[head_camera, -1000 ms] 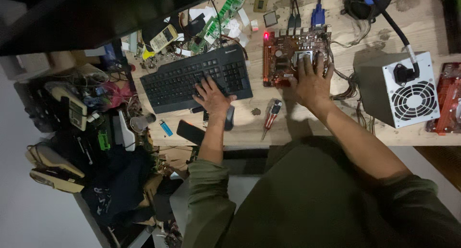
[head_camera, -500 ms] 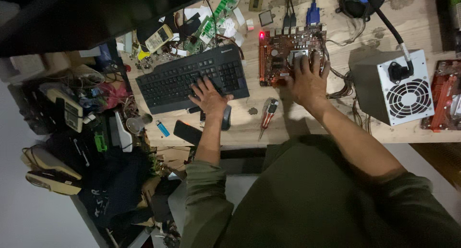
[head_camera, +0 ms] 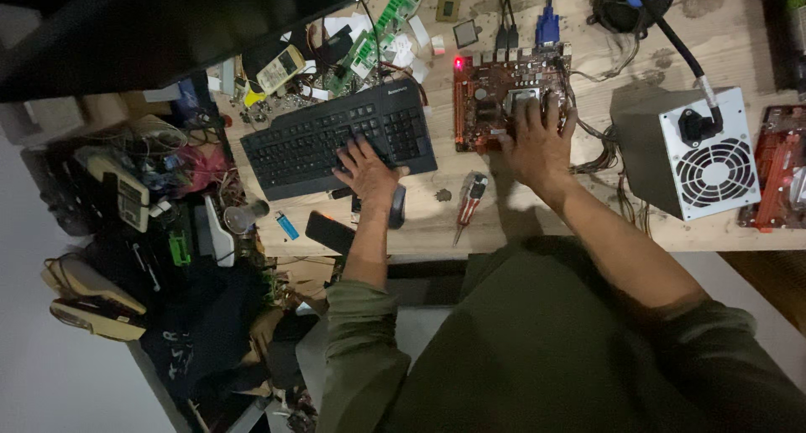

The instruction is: The person works at a cluttered electronics workbench, connecting cables between a power supply and a motherboard, pressing the motherboard's power area, and handling a RAM stick. They use a screwdriver on the board, reposition the power supply, and reach into a cardboard box of parts before returning to the board.

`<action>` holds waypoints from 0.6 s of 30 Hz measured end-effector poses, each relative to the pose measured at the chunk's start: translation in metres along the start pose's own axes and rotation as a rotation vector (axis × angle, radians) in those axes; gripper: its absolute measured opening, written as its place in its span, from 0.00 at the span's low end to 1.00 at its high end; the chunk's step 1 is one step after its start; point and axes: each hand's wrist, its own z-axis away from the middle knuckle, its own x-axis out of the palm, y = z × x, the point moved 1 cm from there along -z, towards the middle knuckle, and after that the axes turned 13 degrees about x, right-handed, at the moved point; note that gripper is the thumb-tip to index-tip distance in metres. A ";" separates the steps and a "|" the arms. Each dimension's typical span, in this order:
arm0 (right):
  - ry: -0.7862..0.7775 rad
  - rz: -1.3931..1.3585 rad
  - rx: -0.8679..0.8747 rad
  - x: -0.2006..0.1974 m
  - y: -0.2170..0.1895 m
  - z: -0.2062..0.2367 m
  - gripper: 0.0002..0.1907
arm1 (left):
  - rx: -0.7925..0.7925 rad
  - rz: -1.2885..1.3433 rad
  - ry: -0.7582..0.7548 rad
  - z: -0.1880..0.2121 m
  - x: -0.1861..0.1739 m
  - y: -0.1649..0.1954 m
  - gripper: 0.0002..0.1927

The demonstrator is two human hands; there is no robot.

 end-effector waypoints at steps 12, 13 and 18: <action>-0.042 -0.016 0.004 -0.003 0.001 -0.001 0.39 | 0.014 0.018 -0.008 -0.001 0.001 -0.003 0.71; -0.054 -0.012 0.009 -0.004 0.000 0.000 0.39 | 0.010 0.021 -0.014 -0.001 0.001 -0.003 0.71; -0.066 -0.037 0.017 -0.006 -0.001 0.001 0.39 | 0.000 0.011 -0.039 -0.003 0.003 -0.004 0.72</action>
